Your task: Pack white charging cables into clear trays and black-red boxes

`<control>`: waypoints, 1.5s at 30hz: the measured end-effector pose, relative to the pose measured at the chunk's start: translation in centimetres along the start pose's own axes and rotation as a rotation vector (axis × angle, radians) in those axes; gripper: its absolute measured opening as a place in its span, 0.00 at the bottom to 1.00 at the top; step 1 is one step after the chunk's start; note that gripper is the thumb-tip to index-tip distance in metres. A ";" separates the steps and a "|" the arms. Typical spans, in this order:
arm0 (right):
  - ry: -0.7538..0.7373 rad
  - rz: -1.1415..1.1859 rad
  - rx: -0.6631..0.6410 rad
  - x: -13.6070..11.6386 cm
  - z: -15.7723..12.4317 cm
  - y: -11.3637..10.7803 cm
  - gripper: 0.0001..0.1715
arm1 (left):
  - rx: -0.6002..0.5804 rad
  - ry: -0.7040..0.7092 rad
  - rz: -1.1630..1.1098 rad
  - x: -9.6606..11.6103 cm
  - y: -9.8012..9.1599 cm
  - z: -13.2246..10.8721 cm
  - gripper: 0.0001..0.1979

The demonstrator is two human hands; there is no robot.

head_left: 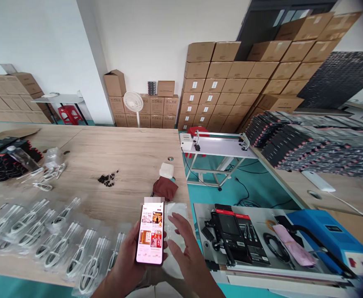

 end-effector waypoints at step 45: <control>-0.290 -0.425 0.039 -1.7 -0.4 0.3 0.20 | -0.026 -0.015 -0.041 -0.7 -0.6 -0.2 0.20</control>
Point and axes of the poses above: each hand's wrist, its own z-axis towards the middle knuckle, its own y-axis out of the palm, x = y × z, the point moved 6 cm from there along z, towards the middle knuckle, and after that the axes turned 11 degrees about -z, right-handed, at the moved point
